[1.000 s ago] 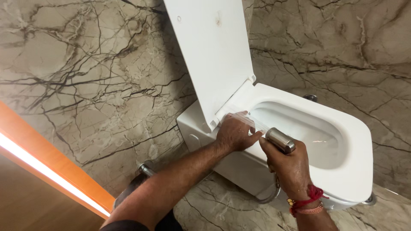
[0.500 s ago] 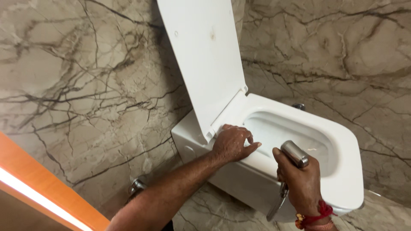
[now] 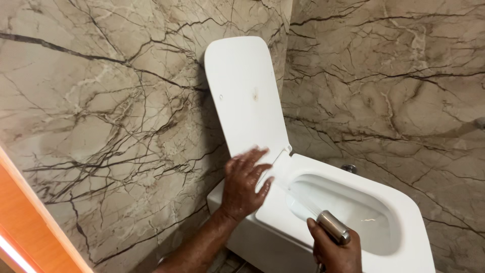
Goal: The person uses a handheld bidet sprayer to rinse the inside of a white toilet bowl and the surrounding floor area. They then spray the toilet seat and lid before closing the lid.
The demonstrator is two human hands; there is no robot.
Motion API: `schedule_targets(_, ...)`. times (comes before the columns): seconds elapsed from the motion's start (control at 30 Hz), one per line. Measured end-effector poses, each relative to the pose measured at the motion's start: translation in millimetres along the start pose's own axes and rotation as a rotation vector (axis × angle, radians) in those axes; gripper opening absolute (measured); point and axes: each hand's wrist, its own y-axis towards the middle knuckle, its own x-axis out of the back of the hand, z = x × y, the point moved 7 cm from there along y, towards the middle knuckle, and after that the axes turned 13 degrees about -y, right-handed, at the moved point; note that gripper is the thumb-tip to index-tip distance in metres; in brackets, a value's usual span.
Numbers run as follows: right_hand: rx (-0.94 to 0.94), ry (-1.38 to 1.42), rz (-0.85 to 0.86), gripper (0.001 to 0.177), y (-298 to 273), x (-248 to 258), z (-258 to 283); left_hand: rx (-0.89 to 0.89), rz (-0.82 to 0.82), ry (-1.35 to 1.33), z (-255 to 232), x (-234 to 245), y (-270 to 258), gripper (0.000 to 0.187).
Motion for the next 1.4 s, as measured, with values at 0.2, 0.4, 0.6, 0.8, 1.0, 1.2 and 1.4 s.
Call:
schedule_targets(0.2,0.171,0.327,0.001,0.019,-13.1,-22.7,59.0,0.050,-0.249,0.096,20.4,39.5,7.0,0.074)
schedule_targets(0.4,0.360,0.480,-0.023,0.016,5.6,-18.8,129.6,0.155,-0.369,-0.268,57.4,32.0,-8.2,0.080)
schedule_targets(0.6,0.322,0.423,-0.020,0.014,11.7,-27.9,108.4,0.385,-0.248,-0.433,82.4,-2.9,-20.4,0.064)
schedule_targets(0.8,0.224,0.363,-0.033,0.014,12.1,-30.0,81.3,0.452,-0.197,-0.378,81.9,-0.2,-17.3,0.056)
schedule_targets(1.0,0.444,0.409,-0.062,0.013,9.1,-0.9,137.3,0.511,-0.093,-0.392,93.8,-9.3,-22.1,0.039)
schedule_targets(1.2,0.431,0.415,-0.051,0.012,15.3,-11.5,122.0,0.501,-0.111,-0.365,95.4,-11.8,-25.7,0.036)
schedule_targets(1.4,0.390,0.341,-0.035,0.013,27.3,-20.4,102.1,0.540,-0.070,-0.365,96.9,-14.2,-26.4,0.036)
